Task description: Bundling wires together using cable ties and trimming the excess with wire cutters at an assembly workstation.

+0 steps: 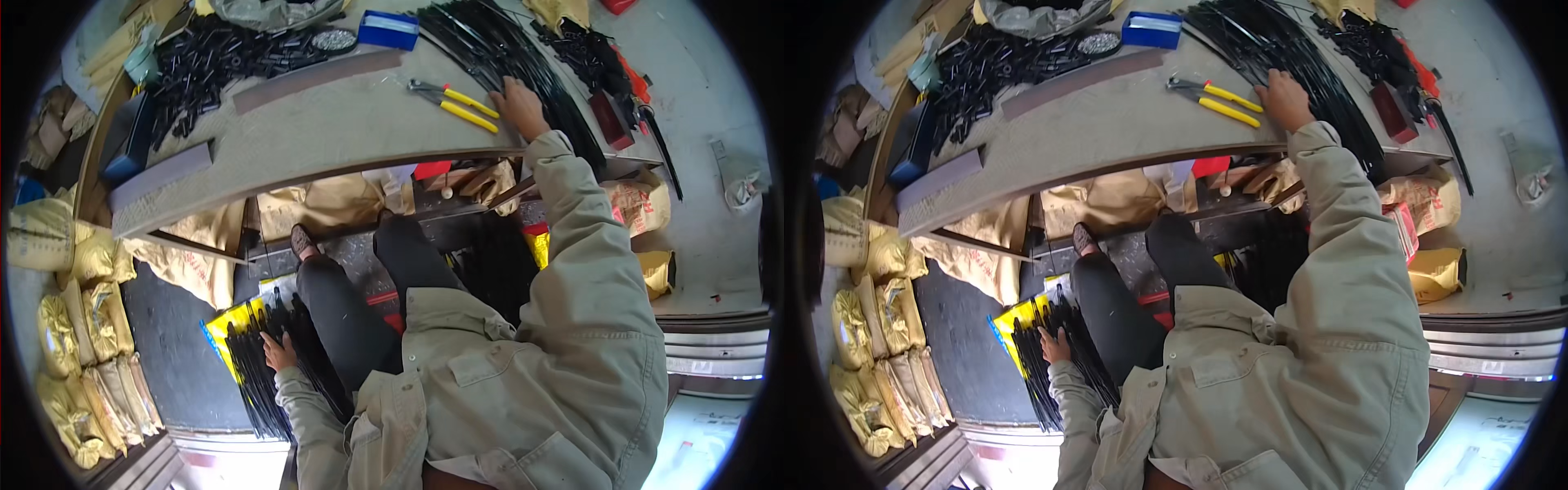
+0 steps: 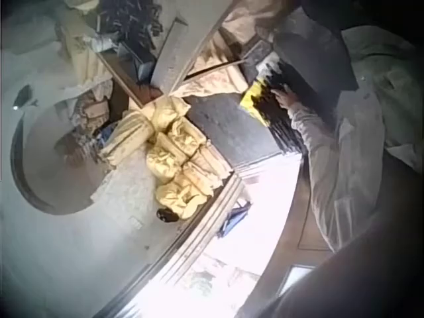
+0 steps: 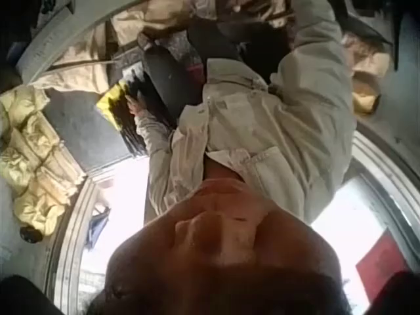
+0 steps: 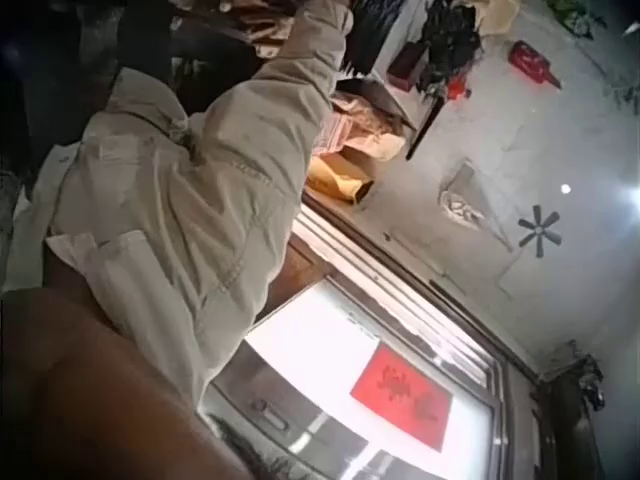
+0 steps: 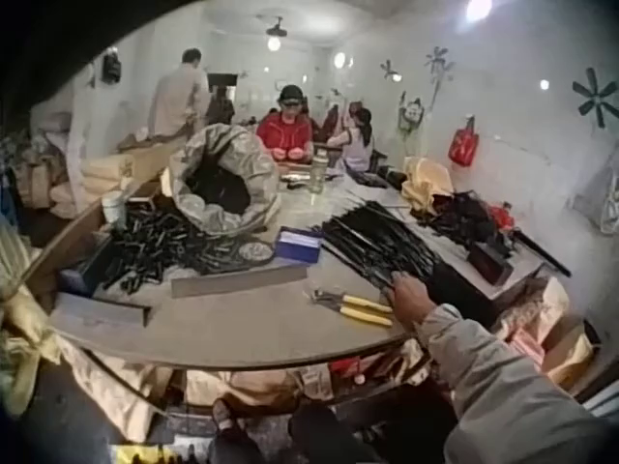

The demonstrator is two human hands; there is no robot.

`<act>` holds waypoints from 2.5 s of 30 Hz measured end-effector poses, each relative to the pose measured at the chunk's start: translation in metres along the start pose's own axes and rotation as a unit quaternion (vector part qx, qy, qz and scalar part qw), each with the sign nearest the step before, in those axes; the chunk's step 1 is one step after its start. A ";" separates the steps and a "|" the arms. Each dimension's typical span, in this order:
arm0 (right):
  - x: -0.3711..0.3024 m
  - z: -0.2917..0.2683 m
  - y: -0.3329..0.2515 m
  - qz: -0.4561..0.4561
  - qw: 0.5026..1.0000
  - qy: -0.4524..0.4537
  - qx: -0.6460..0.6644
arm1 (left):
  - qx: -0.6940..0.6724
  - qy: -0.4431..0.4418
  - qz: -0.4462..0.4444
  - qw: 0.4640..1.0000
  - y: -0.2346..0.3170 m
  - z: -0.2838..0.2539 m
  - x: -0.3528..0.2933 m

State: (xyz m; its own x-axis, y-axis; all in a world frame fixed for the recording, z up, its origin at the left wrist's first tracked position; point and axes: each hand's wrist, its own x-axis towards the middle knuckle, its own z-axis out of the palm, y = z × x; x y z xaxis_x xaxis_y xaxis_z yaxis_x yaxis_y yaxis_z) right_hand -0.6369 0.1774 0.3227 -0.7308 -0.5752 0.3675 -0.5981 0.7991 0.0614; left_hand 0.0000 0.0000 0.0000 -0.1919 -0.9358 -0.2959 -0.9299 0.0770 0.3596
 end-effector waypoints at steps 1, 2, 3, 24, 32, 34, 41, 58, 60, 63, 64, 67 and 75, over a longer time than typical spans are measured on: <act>0.002 0.003 -0.001 0.010 1.000 -0.029 -0.006 | -0.007 0.017 0.041 0.999 0.005 -0.003 0.005; 0.010 0.001 0.001 0.014 0.998 -0.057 -0.014 | -0.017 0.033 0.077 0.996 0.017 -0.002 0.003; 0.019 -0.004 0.004 0.018 0.996 -0.085 -0.022 | -0.028 0.050 0.113 0.992 0.029 -0.002 0.001; 0.054 -0.057 0.032 0.107 0.896 -0.187 0.389 | -0.184 0.057 0.290 0.937 0.067 -0.043 -0.024; 0.095 -0.090 -0.013 0.021 0.828 -0.115 0.548 | -0.222 -0.005 0.273 0.936 0.106 -0.068 -0.033; 0.115 -0.108 -0.023 0.012 0.841 -0.078 0.535 | -0.221 -0.012 0.290 0.931 0.111 -0.073 -0.032; 0.151 -0.148 -0.033 -0.068 0.842 0.348 0.407 | -0.193 -0.018 0.315 0.929 0.156 -0.111 -0.051; 0.024 -0.184 -0.157 -0.208 0.816 0.026 0.539 | -0.517 -0.016 0.473 0.713 0.478 -0.288 -0.098; -0.002 -0.185 -0.171 -0.285 0.789 0.073 0.539 | -0.550 -0.101 0.414 0.719 0.512 -0.314 -0.074; -0.024 -0.163 -0.195 -0.292 0.802 0.084 0.514 | -0.615 -0.135 0.317 0.709 0.529 -0.321 -0.045; -0.031 -0.156 -0.196 -0.298 0.809 0.093 0.498 | -0.670 -0.099 0.267 0.686 0.529 -0.313 -0.032; -0.066 -0.175 -0.165 -0.313 0.829 0.233 0.401 | -0.764 -0.069 0.223 0.602 0.518 -0.315 -0.015; -0.063 -0.126 -0.119 -0.247 0.839 -0.141 0.464 | -0.763 -0.138 0.278 0.567 0.508 -0.330 -0.020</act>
State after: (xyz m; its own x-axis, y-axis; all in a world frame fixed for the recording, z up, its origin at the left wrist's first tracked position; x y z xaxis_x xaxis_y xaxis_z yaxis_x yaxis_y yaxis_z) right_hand -0.4781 0.1409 0.4096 -0.2894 -0.9192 0.2671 -0.7535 0.0467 -0.6558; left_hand -0.3651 -0.0552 0.4806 -0.5601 -0.8071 0.1868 0.6120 -0.2511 0.7499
